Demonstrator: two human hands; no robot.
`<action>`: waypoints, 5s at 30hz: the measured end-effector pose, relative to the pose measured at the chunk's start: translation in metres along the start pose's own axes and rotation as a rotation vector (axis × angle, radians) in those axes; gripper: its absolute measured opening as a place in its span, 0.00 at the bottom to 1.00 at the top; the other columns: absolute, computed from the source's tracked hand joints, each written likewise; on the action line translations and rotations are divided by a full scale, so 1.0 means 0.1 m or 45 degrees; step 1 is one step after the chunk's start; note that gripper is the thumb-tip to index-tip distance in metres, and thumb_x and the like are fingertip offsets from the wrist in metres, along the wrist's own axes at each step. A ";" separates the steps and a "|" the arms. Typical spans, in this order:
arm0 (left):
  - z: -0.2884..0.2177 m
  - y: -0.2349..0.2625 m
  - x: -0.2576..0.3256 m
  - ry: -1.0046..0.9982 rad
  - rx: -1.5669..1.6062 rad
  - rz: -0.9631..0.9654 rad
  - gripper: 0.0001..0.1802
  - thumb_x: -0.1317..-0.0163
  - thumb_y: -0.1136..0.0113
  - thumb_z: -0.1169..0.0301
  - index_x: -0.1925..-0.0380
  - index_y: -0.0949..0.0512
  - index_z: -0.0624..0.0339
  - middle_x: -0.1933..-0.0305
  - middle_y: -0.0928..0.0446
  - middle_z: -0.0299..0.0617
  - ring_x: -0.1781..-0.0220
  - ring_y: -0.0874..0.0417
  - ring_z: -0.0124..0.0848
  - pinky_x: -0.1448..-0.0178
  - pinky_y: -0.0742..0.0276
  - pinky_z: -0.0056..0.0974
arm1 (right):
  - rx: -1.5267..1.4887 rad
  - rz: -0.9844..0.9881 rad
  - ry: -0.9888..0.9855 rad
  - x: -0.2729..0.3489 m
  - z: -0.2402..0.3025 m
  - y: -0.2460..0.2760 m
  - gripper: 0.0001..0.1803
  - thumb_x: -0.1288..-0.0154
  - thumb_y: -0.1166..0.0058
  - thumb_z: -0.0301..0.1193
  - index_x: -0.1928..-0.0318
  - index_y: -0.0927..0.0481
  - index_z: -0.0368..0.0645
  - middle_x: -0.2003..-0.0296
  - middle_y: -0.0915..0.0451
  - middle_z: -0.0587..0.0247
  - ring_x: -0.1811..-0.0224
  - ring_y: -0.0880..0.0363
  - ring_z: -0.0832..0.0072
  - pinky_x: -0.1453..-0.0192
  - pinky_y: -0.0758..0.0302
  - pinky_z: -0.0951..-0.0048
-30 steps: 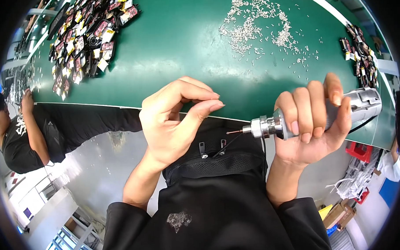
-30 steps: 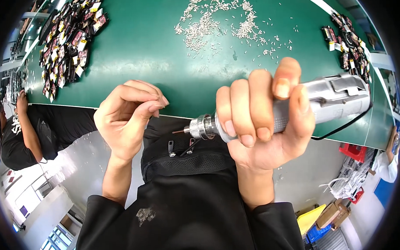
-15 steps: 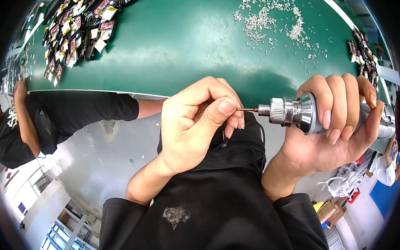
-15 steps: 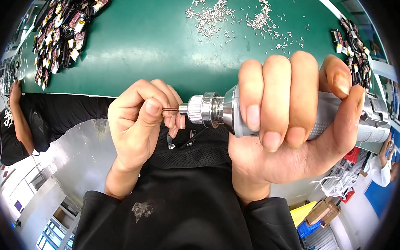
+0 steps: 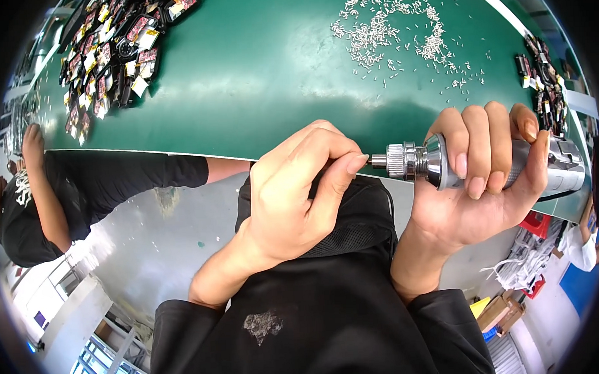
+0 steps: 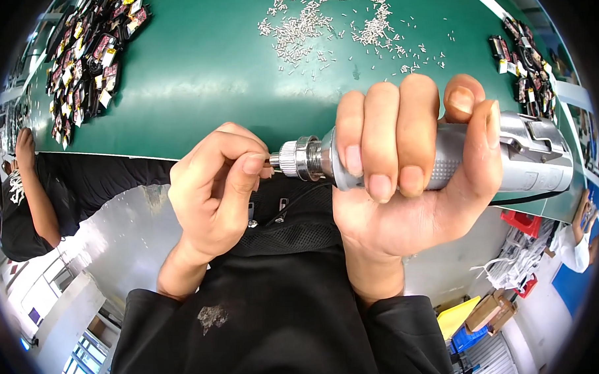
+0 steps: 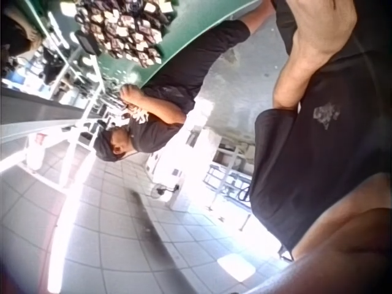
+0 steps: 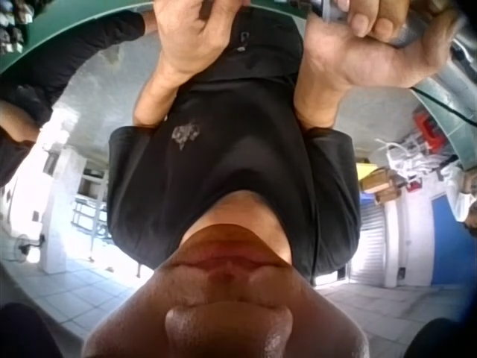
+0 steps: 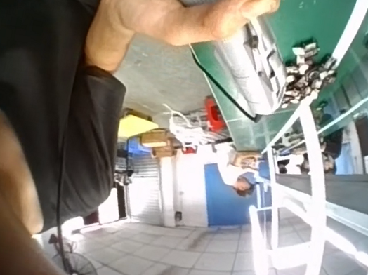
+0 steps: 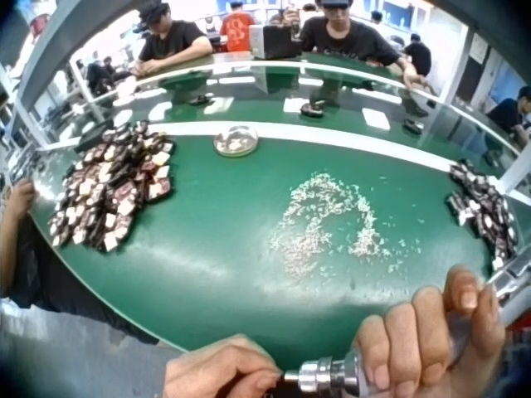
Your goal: Using an electric screwdriver to assemble small plastic or electronic components on a factory assembly line.
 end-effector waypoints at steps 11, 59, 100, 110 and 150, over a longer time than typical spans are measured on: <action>-0.03 0.25 -0.19 0.050 -0.160 -0.045 0.11 0.35 0.49 0.74 0.61 0.26 0.75 0.67 0.24 0.48 0.72 0.24 0.27 0.69 0.29 0.27 | -0.107 -0.078 0.055 -0.07 0.12 0.19 0.08 0.32 0.55 0.33 0.65 0.30 0.41 0.87 0.42 0.76 0.87 0.44 0.85 0.74 0.42 0.79; -0.01 -0.18 -0.09 -0.180 -0.063 0.026 0.06 0.50 0.40 0.86 0.73 0.26 0.68 0.76 0.25 0.45 0.76 0.24 0.35 0.72 0.29 0.33 | -0.114 -0.105 0.025 -0.02 0.18 0.28 0.07 0.33 0.54 0.32 0.65 0.31 0.43 0.86 0.41 0.75 0.87 0.42 0.84 0.74 0.41 0.78; 0.75 2.57 -3.23 -0.249 -1.573 -0.106 0.13 0.48 0.54 0.81 0.64 0.22 0.69 0.64 0.20 0.55 0.58 0.20 0.50 0.49 0.25 0.45 | -0.035 -0.301 -0.140 0.12 -0.26 0.42 0.07 0.33 0.56 0.32 0.67 0.38 0.45 0.87 0.41 0.72 0.89 0.43 0.83 0.78 0.37 0.76; 0.90 2.44 -3.22 -0.103 -1.553 -0.111 0.19 0.44 0.48 0.75 0.51 0.28 0.61 0.54 0.26 0.50 0.49 0.26 0.49 0.43 0.30 0.44 | -0.029 -0.278 -0.126 0.10 -0.27 0.38 0.08 0.34 0.55 0.32 0.68 0.37 0.45 0.87 0.41 0.72 0.88 0.42 0.82 0.78 0.38 0.76; -0.10 0.72 -0.42 -0.346 -1.268 0.149 0.24 0.55 0.32 0.73 0.55 0.26 0.61 0.50 0.29 0.46 0.52 0.27 0.44 0.51 0.28 0.43 | -0.071 -0.108 -0.136 0.17 -0.27 0.38 0.06 0.31 0.59 0.32 0.64 0.33 0.44 0.85 0.40 0.73 0.85 0.42 0.82 0.73 0.38 0.75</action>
Point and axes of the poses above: each hand's wrist, its own x-axis away from the middle knuckle, its own y-axis out of the back of the hand, z = x × y, the point moved 9 cm from there along -x, towards the middle knuckle
